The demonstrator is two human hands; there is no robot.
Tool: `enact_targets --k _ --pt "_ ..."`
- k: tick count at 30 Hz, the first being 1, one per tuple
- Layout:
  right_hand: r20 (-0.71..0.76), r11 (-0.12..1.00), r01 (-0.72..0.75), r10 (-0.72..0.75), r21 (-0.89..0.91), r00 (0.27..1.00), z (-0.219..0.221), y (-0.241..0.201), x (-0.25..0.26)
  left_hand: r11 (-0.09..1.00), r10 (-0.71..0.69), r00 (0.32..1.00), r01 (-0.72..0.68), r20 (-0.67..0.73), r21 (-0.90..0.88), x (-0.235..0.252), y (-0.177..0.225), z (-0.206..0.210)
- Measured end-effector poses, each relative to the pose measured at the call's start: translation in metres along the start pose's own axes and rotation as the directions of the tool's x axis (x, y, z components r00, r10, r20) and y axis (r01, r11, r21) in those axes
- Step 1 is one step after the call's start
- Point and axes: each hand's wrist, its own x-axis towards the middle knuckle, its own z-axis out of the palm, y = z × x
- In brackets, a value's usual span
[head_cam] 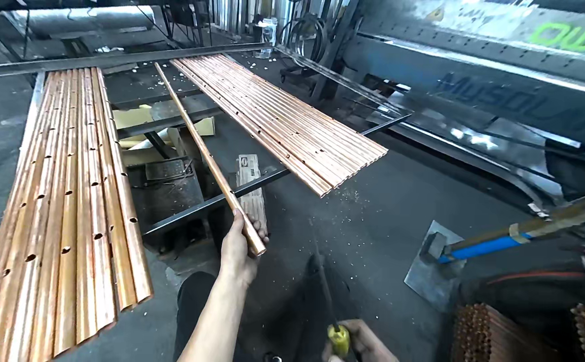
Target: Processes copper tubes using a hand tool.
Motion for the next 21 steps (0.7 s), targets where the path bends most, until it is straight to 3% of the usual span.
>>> enact_targets --k 5,9,13,17,21 --pt "0.092 0.903 0.025 0.016 -0.43 0.996 0.005 -0.005 0.011 0.999 0.007 0.996 -0.01 -0.088 -0.037 -0.003 0.001 0.007" --pt "0.112 0.901 0.061 -0.014 -0.429 0.994 0.017 -0.015 0.012 0.996 0.033 0.993 -0.042 -0.112 -0.08 -0.004 -0.002 0.009" --pt "0.122 0.706 0.149 -0.089 -0.692 0.989 0.026 -0.018 0.017 0.993 0.054 0.996 -0.061 -0.067 -0.099 -0.003 -0.001 0.009" --pt "0.188 0.643 0.237 -0.145 -0.728 0.971 0.033 -0.013 0.012 0.995 0.085 0.991 -0.09 -0.105 -0.043 -0.001 -0.001 0.008" --pt "0.208 0.576 0.241 -0.123 -0.781 0.97 0.034 -0.009 0.006 0.991 0.07 0.995 -0.077 -0.073 -0.106 0.001 -0.004 0.007"
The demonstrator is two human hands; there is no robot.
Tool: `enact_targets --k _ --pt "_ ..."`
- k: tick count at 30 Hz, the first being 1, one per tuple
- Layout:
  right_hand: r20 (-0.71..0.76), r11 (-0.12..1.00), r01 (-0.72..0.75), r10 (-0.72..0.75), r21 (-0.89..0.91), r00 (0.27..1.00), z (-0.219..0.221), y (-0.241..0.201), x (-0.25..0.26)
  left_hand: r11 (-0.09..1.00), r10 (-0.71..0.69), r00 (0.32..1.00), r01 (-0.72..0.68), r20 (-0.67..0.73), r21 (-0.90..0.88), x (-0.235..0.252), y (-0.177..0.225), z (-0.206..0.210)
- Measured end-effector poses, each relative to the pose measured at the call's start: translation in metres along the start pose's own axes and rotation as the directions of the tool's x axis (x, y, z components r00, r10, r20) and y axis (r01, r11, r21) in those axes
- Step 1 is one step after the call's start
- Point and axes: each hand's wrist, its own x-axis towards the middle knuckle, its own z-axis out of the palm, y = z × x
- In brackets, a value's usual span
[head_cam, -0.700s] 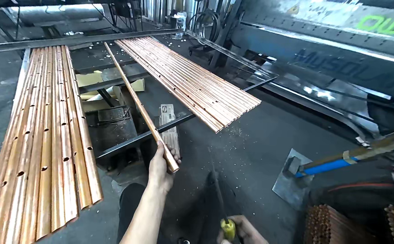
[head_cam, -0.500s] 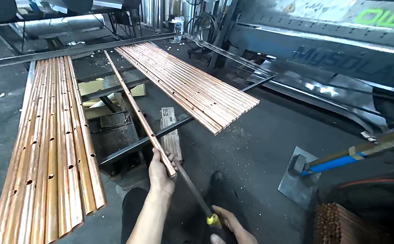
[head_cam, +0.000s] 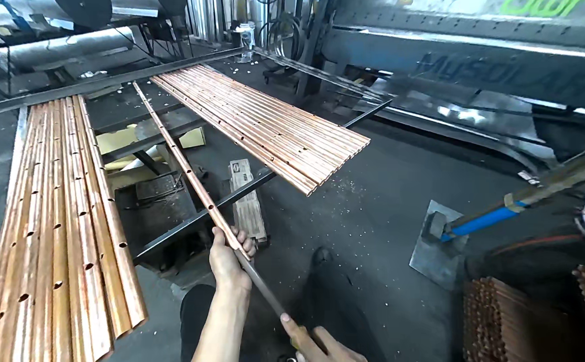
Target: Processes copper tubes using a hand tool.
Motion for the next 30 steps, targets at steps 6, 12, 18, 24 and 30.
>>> enact_targets --k 6,12,18,24,30 --pt "-0.078 1.0 0.01 -0.008 0.022 0.997 0.009 -0.007 0.061 1.0 0.012 1.0 -0.012 0.002 0.027 0.002 -0.007 0.003" --pt "-0.019 0.994 -0.065 0.067 0.084 0.998 0.001 -0.013 0.014 0.999 0.014 0.999 -0.013 0.031 -0.032 0.004 -0.006 0.002" --pt "-0.089 0.994 0.013 -0.003 0.113 0.996 0.016 -0.003 0.081 0.997 0.048 0.998 -0.046 -0.031 0.068 0.005 -0.012 0.004" --pt "-0.013 0.989 -0.06 0.063 0.138 0.998 0.002 -0.009 0.012 0.998 0.056 0.998 -0.057 0.036 0.016 0.007 -0.012 0.001" --pt "-0.112 0.996 0.024 -0.015 0.087 0.994 0.015 -0.006 0.077 0.994 0.064 0.998 -0.062 -0.025 0.087 0.007 -0.01 0.005"
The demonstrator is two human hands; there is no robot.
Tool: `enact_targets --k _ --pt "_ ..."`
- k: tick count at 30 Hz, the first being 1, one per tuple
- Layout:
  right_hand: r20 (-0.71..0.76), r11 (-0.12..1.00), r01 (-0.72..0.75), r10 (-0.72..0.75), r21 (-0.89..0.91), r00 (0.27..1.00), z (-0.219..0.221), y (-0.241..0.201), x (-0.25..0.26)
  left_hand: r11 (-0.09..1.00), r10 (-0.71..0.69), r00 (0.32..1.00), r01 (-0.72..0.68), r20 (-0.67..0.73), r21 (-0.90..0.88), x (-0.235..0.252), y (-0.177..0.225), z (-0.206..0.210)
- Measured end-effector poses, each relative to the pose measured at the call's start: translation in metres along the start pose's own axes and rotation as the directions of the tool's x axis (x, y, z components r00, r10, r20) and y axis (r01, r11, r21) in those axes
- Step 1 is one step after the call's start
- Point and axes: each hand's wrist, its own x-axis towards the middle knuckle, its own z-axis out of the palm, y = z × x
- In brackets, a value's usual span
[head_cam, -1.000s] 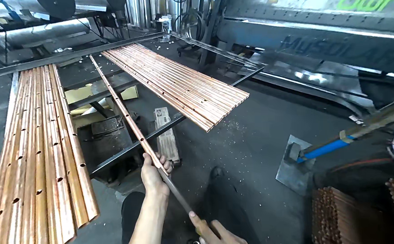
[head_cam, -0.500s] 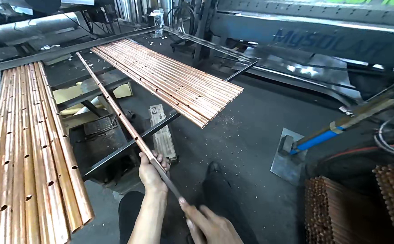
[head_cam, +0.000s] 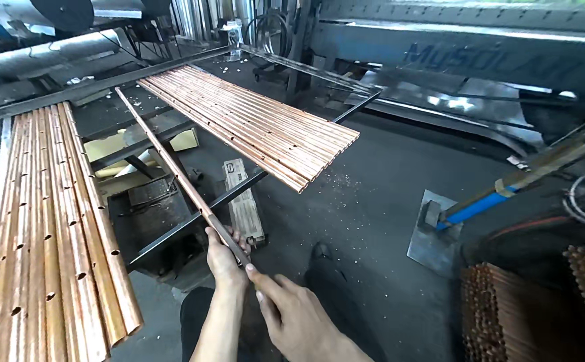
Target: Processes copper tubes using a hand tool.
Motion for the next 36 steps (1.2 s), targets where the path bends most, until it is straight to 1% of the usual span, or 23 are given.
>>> enact_targets --k 2,4,6,8,10,11,12,14,16,18,21,22,24,27,29,31,33,36 --pt "0.026 1.0 -0.03 0.029 0.009 0.999 -0.004 -0.005 -0.015 1.0 0.008 1.0 -0.008 0.011 -0.013 0.002 0.002 -0.003" --pt "0.064 0.998 -0.07 0.069 0.007 0.996 -0.015 -0.007 -0.049 0.997 0.017 0.998 -0.013 0.059 -0.075 0.005 -0.001 -0.006" --pt "0.103 0.997 -0.071 0.069 0.016 0.992 -0.019 -0.003 -0.063 0.991 0.027 0.994 -0.013 0.103 -0.131 0.007 -0.005 -0.01" --pt "0.083 0.998 -0.057 0.054 0.028 0.995 -0.014 -0.003 -0.044 0.992 0.02 0.992 -0.004 0.124 -0.128 0.005 -0.005 -0.011" --pt "0.01 1.0 0.005 -0.005 0.005 1.0 -0.002 0.002 -0.012 0.998 0.006 0.995 0.0 0.098 -0.059 0.003 -0.004 -0.007" --pt "-0.004 1.0 0.022 -0.022 -0.001 1.0 0.002 0.003 -0.005 0.999 0.007 0.996 -0.004 0.084 -0.035 0.003 -0.003 -0.007" --pt "0.004 1.0 0.015 -0.015 0.0 1.0 0.001 0.0 -0.008 1.0 0.013 0.997 -0.011 0.076 -0.023 0.003 -0.001 -0.007" --pt "0.047 0.999 -0.044 0.044 0.004 0.998 -0.013 -0.005 -0.036 0.999 0.026 0.996 -0.023 0.086 -0.034 0.003 -0.001 -0.006" --pt "0.083 0.998 -0.067 0.067 -0.002 0.994 -0.022 -0.003 -0.06 0.997 0.052 0.995 -0.047 0.081 -0.06 0.003 -0.003 -0.006" --pt "0.075 0.998 -0.057 0.056 0.008 0.996 -0.017 -0.002 -0.054 0.998 0.062 0.996 -0.06 0.06 -0.032 0.001 -0.004 -0.008" --pt "0.014 1.0 0.006 -0.006 0.012 1.0 0.0 0.003 -0.007 0.998 0.059 0.997 -0.06 0.041 0.026 0.001 -0.001 -0.006" --pt "0.017 1.0 0.013 -0.014 0.015 1.0 0.003 0.002 -0.001 0.998 0.06 0.998 -0.061 0.035 0.032 0.001 0.0 -0.007" --pt "0.038 0.999 -0.014 0.013 0.033 0.999 -0.004 -0.002 -0.018 0.996 0.074 0.996 -0.077 0.054 0.04 0.003 0.0 -0.009" --pt "0.106 0.997 -0.073 0.069 0.04 0.992 -0.02 -0.006 -0.058 0.995 0.099 0.992 -0.097 0.075 -0.035 0.004 -0.003 -0.01" --pt "0.093 0.997 -0.065 0.061 0.038 0.994 -0.016 -0.004 -0.051 0.995 0.096 0.994 -0.095 0.06 -0.013 0.002 -0.003 -0.012" --pt "0.026 1.0 -0.011 0.01 0.028 1.0 -0.004 0.001 -0.02 0.994 0.087 0.996 -0.089 0.029 0.058 0.001 0.002 -0.008" --pt "-0.008 0.999 0.021 -0.02 0.027 1.0 0.002 0.001 -0.007 0.993 0.062 0.998 -0.06 -0.011 0.105 0.001 0.007 -0.008" --pt "0.067 0.997 -0.064 0.06 0.052 0.996 -0.014 -0.009 -0.044 0.995 0.006 0.999 -0.002 -0.039 0.102 -0.001 0.012 -0.007"
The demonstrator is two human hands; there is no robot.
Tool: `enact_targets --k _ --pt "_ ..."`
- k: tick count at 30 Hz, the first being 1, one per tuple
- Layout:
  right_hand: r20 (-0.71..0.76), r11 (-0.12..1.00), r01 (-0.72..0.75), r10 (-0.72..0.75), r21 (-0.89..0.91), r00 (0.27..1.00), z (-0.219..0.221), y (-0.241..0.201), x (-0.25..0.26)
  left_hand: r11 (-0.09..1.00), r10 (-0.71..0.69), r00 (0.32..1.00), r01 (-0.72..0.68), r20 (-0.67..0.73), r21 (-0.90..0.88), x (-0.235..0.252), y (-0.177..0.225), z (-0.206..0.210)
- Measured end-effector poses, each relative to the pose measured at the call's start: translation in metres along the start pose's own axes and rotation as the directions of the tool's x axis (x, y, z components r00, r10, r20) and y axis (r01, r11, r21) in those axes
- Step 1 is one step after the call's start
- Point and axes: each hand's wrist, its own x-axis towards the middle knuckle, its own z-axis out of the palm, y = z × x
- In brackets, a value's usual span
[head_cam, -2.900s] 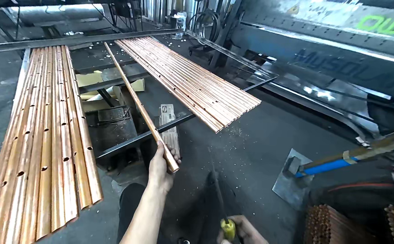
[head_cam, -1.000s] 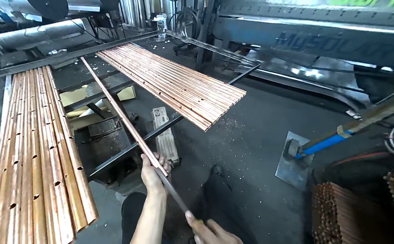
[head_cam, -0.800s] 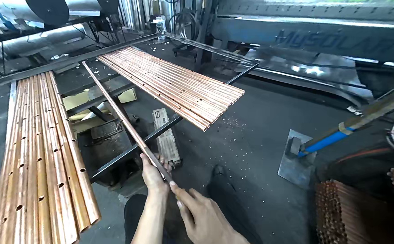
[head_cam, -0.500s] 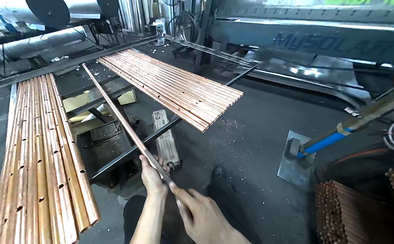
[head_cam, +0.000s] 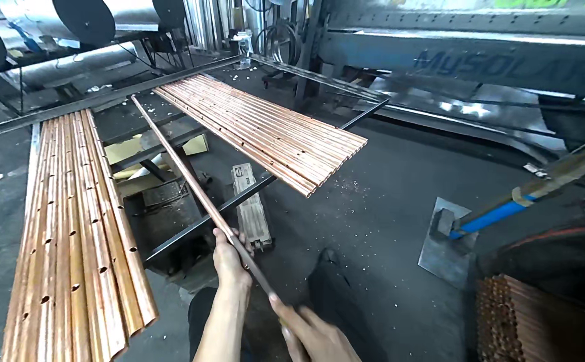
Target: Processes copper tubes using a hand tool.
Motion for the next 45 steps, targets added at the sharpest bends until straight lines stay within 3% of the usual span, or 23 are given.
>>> enact_targets --k 3,8,13,18,21,24,29,34,39,45 --pt "0.058 1.0 -0.016 0.016 -0.004 0.998 -0.005 0.003 -0.015 0.998 0.027 1.0 -0.026 0.011 -0.05 0.0 -0.005 0.0" --pt "-0.046 0.997 0.078 -0.078 -0.016 0.996 0.014 0.005 0.037 0.998 0.053 0.998 -0.052 0.023 -0.043 0.001 -0.005 0.001" --pt "0.053 1.0 -0.022 0.022 0.011 0.998 -0.004 0.0 -0.02 0.994 0.062 0.995 -0.055 0.079 -0.09 0.003 -0.008 -0.005" --pt "-0.073 0.995 0.095 -0.096 -0.009 0.993 0.015 0.01 0.039 0.998 0.06 0.998 -0.06 0.004 0.004 0.003 -0.004 0.001" --pt "-0.004 1.0 0.02 -0.02 0.007 1.0 0.003 -0.001 0.011 0.998 0.0 1.0 0.0 -0.006 0.07 -0.002 0.006 -0.001" --pt "0.03 1.0 0.008 -0.008 -0.001 1.0 -0.001 0.004 -0.012 0.997 -0.071 0.997 0.071 0.018 0.004 -0.004 0.006 -0.002" --pt "-0.087 0.994 0.111 -0.112 -0.022 0.99 0.019 0.008 0.041 0.996 -0.056 0.998 0.053 -0.038 -0.068 -0.003 0.007 0.004" --pt "0.038 0.999 0.033 -0.033 0.001 0.999 -0.001 -0.002 -0.011 0.991 -0.053 0.999 0.053 0.001 -0.12 0.0 0.005 -0.001" --pt "-0.066 0.994 0.107 -0.109 -0.028 0.992 0.017 0.007 0.043 0.997 -0.011 0.999 0.007 -0.053 -0.077 -0.002 0.002 0.001" --pt "0.042 0.999 0.042 -0.043 0.011 0.998 -0.001 0.003 -0.01 0.993 -0.021 1.0 0.022 0.011 -0.116 -0.004 -0.004 -0.006"
